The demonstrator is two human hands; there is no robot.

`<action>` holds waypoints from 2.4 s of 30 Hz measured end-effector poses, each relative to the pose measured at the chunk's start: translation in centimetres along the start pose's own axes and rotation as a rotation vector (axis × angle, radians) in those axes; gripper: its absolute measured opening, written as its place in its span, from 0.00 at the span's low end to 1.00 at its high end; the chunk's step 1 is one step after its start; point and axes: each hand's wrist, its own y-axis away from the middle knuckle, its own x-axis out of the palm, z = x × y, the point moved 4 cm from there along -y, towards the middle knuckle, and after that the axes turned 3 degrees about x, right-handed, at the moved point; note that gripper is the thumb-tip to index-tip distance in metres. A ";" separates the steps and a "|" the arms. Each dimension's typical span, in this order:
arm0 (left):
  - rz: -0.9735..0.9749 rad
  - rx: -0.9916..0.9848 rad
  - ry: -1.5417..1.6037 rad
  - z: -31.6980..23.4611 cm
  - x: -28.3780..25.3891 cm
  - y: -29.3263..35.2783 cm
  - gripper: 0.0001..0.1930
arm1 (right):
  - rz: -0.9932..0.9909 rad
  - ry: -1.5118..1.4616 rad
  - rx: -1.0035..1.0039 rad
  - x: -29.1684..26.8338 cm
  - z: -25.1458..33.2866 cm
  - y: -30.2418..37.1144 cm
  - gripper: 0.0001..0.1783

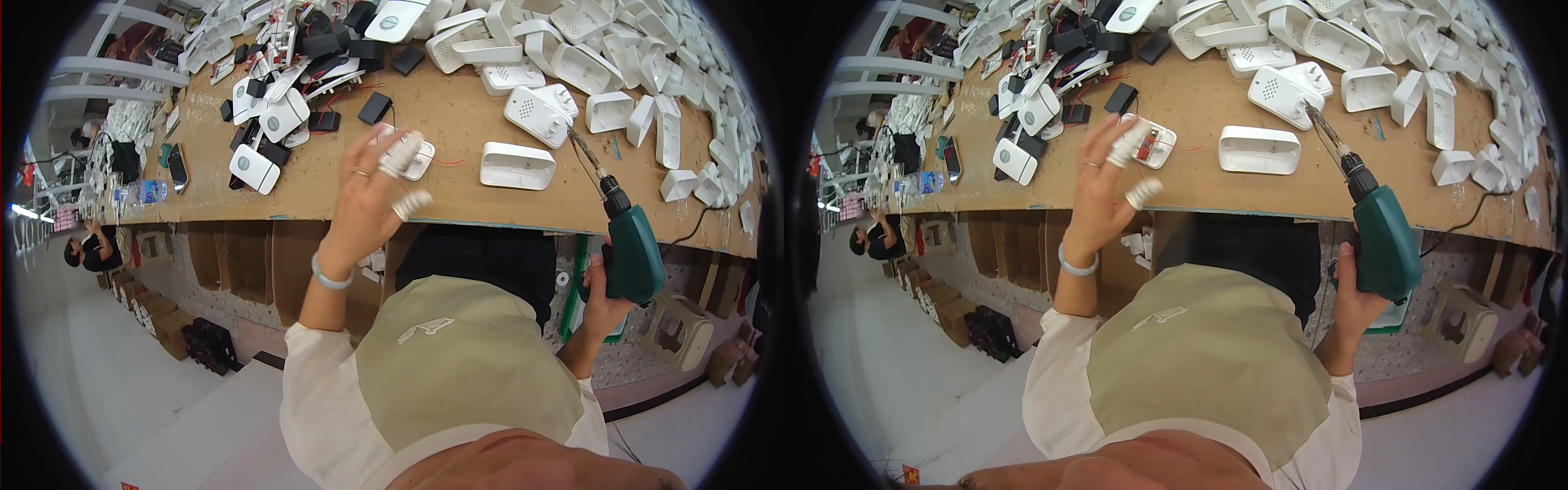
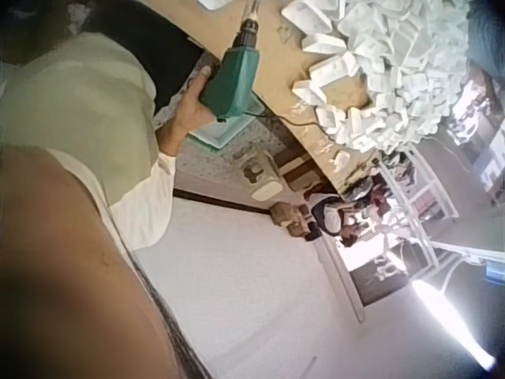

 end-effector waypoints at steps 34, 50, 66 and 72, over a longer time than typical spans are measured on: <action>-0.132 -0.027 -0.177 -8.9 10.9 -4.8 0.07 | 0.281 0.435 -0.080 -1.0 -1.6 2.5 0.20; -0.131 -0.064 -0.149 -8.5 11.0 -4.8 0.09 | 0.318 0.403 -0.095 0.0 -1.7 2.2 0.20; -0.116 -0.077 -0.155 -8.6 10.9 -5.1 0.09 | 0.315 0.410 -0.107 0.0 -1.6 2.0 0.18; -0.126 -0.073 -0.156 -8.6 11.0 -5.1 0.09 | 0.322 0.381 -0.111 -0.2 -1.6 2.1 0.17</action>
